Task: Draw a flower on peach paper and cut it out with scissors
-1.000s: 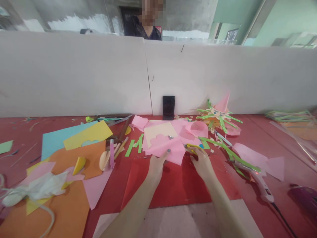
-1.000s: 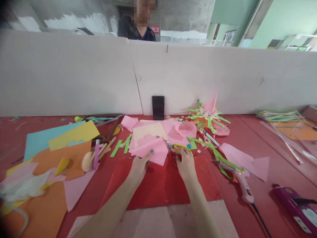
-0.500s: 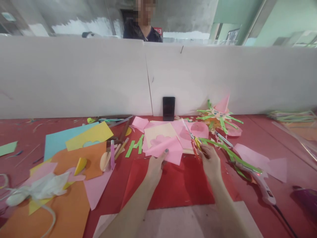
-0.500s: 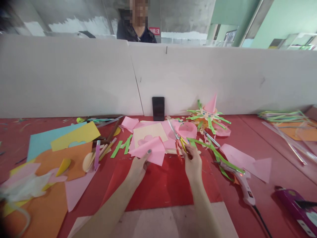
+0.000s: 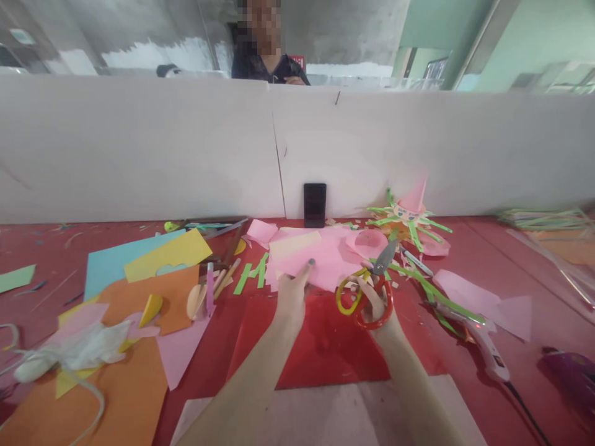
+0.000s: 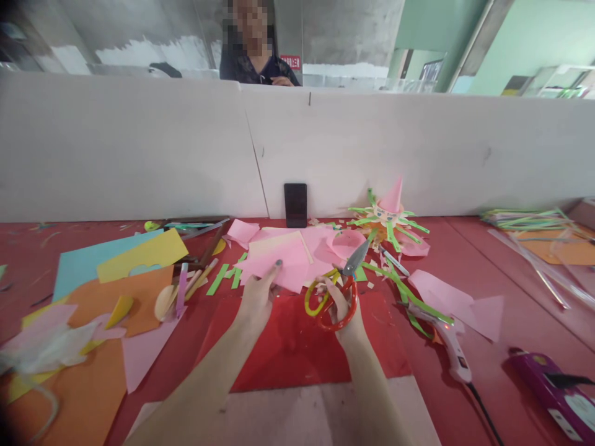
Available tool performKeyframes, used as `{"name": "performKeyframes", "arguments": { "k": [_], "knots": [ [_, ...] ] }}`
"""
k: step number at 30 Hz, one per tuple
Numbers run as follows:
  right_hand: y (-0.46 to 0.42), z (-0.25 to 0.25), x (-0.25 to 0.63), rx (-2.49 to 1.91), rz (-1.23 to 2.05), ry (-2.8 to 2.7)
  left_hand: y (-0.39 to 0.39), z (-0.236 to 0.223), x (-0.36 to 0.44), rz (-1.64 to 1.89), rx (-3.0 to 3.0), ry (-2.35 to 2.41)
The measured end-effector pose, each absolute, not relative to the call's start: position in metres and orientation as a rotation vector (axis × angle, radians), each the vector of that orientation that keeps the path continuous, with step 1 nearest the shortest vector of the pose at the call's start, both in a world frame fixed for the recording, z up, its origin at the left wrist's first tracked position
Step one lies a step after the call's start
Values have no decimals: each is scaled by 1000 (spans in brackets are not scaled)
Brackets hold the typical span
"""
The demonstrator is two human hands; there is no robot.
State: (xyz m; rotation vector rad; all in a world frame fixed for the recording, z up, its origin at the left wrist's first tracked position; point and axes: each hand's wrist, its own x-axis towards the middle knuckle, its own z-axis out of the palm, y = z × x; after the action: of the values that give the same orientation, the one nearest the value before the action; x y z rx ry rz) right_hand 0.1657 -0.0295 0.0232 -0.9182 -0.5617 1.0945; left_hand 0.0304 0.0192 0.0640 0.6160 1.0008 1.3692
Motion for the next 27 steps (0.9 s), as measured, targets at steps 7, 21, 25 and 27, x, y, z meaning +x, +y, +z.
{"name": "performKeyframes", "arguments": {
  "k": [7, 21, 25, 27],
  "knots": [
    [-34, 30, 168, -986, 924, -586, 21, 69, 43, 1211, 958, 1133],
    [-33, 29, 166, -1115, 783, -696, 12, 61, 43, 1009, 938, 1126],
    [-36, 30, 164, -1113, 837, -687, 14, 67, 42, 1059, 905, 1174],
    [-38, 29, 161, -1137, 892, -670, 17, 76, 41, 1161, 848, 1213]
  ]
}}
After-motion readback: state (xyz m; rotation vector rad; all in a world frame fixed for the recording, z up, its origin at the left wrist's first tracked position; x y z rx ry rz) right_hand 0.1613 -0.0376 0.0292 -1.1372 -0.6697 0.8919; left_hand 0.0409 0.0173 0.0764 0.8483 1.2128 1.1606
